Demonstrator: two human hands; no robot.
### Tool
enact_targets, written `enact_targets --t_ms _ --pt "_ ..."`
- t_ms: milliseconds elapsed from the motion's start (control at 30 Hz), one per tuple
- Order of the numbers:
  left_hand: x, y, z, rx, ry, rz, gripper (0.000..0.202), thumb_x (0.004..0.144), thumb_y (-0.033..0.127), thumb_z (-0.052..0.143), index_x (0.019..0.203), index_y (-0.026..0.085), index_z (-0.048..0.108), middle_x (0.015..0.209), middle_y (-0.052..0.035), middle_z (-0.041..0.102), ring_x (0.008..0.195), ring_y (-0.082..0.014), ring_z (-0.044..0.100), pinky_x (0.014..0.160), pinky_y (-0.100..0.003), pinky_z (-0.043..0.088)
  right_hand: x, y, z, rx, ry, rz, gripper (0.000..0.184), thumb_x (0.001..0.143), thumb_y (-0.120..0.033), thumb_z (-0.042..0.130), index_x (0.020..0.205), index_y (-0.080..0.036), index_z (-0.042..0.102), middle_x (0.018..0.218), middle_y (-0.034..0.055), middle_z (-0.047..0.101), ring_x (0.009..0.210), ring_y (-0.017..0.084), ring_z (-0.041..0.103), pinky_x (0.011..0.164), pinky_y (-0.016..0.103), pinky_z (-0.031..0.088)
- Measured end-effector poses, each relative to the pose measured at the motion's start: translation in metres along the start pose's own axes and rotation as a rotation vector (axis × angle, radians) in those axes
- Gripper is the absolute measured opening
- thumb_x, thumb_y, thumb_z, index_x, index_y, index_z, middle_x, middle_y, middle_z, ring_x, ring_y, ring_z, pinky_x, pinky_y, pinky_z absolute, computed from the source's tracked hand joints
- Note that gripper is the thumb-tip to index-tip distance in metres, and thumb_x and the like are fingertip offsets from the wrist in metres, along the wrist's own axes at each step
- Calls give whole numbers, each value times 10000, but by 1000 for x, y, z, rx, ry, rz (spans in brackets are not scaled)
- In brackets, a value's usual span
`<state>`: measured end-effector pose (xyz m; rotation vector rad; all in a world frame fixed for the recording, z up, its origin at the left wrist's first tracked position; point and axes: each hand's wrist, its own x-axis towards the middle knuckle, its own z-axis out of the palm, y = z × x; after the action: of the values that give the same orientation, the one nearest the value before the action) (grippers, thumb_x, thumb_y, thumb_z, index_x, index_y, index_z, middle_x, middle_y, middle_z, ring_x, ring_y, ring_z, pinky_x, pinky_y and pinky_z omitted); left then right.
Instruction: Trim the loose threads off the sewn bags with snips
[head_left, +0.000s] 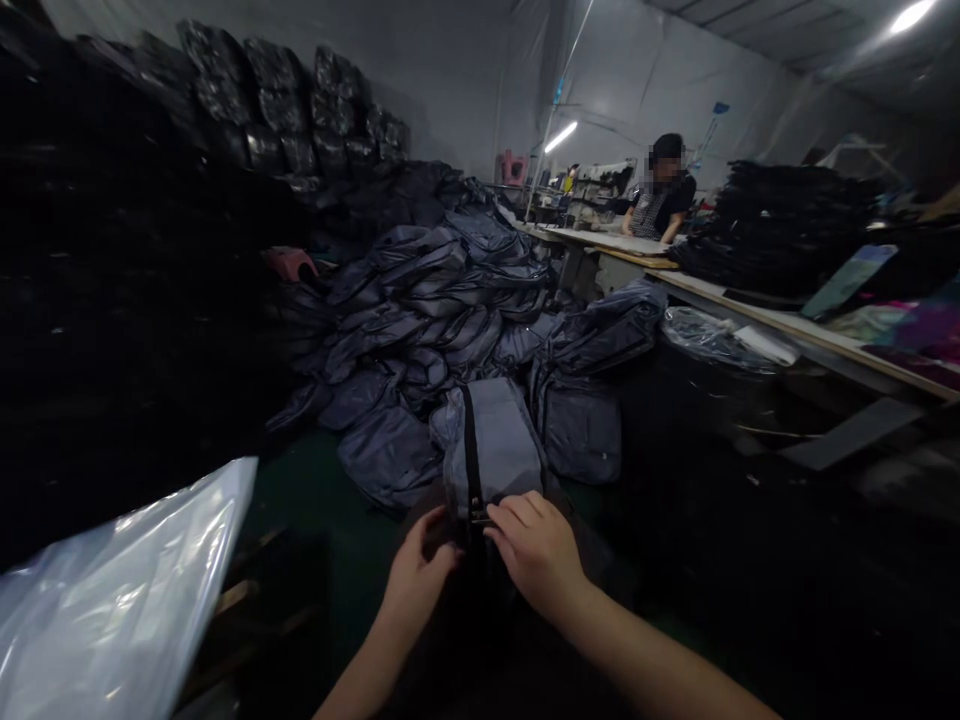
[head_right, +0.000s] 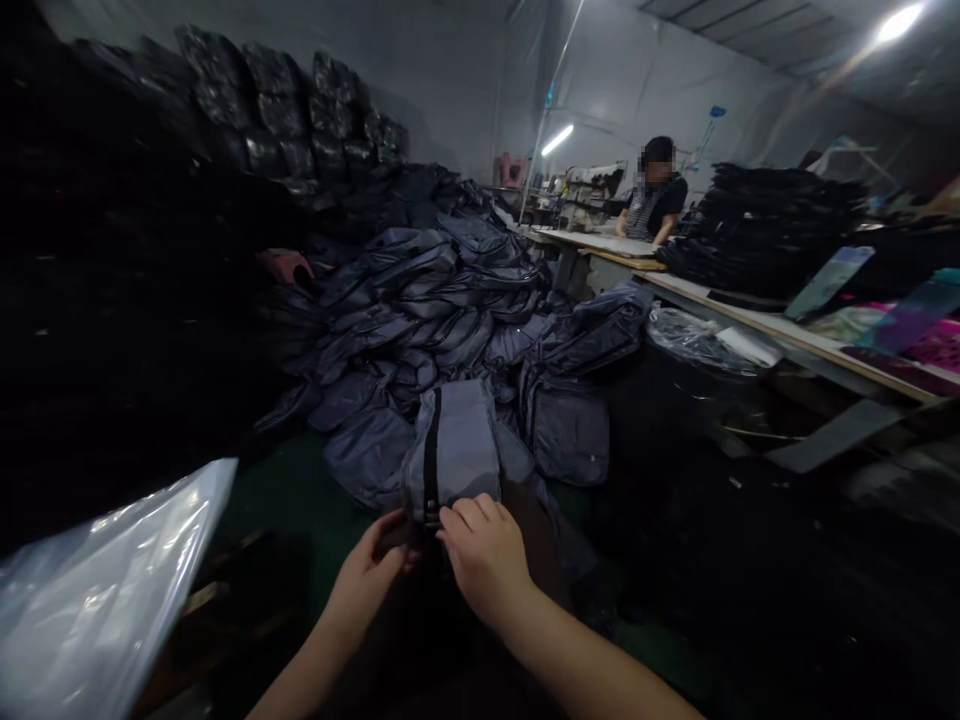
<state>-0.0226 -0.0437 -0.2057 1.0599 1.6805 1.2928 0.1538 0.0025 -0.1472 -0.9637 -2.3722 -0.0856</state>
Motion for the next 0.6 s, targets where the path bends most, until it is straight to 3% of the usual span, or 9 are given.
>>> enact_targets --t_ms 100,267,600 --pt "-4 5 9 76 -60 -17 430 691 343 631 1063 128 615 1021 -129 682 949 -258 630 865 -394 471 -3 -4 6 -72 -61 -68 203 857 -212 574 1057 -198 606 914 61 613 841 196 502 726 330 394" --pt "-8 10 4 186 -82 -22 270 756 389 552 858 168 669 867 -83 711 820 -240 655 772 -358 486 -5 -7 16 -153 -116 -150 260 854 -175 560 1113 -182 573 921 61 597 830 203 494 708 346 379" --pt "-21 15 -3 282 -26 155 233 817 350 502 903 223 678 957 -45 703 894 -209 639 842 -339 476 6 -12 20 -210 -139 -195 272 840 -140 540 1111 -142 559 915 78 588 817 214 469 665 350 361"
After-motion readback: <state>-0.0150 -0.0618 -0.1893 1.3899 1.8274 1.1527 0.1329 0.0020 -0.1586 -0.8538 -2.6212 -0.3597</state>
